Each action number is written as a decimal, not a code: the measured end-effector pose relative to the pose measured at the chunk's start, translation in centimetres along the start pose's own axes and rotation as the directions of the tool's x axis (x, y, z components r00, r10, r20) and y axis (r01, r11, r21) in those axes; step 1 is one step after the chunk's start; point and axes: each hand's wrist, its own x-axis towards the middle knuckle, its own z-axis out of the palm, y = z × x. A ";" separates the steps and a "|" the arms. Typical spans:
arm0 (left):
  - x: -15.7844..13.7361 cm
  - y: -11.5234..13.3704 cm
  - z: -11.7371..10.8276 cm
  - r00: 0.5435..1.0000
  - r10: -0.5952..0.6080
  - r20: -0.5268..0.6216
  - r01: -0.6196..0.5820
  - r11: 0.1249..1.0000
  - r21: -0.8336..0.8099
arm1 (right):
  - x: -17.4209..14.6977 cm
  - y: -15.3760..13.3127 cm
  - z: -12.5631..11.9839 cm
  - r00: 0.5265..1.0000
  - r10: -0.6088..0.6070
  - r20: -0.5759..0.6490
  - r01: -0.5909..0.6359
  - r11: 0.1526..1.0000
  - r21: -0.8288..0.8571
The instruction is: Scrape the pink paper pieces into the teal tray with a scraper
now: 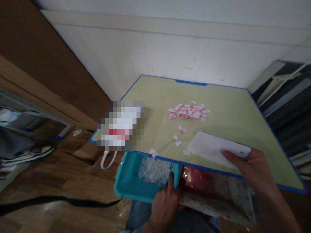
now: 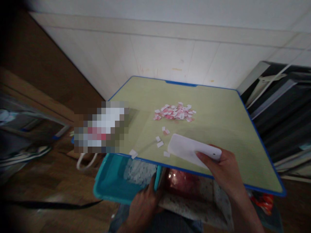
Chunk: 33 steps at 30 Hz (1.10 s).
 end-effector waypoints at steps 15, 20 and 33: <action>0.0 0.0 0.2 0.996 0.023 -0.083 -0.022 1.000 0.012 | -1.6 -0.3 0.1 1.000 -0.001 0.000 0.001 1.000 -0.016; -0.1 -0.1 0.0 0.997 0.026 -0.073 -0.025 1.000 0.015 | -1.5 -0.4 0.3 0.999 0.011 -0.051 -0.014 0.998 -0.054; -0.1 0.1 0.1 0.992 0.038 -0.121 -0.036 0.999 0.022 | -2.2 -1.3 0.3 0.959 -0.278 -0.047 0.252 0.920 -0.301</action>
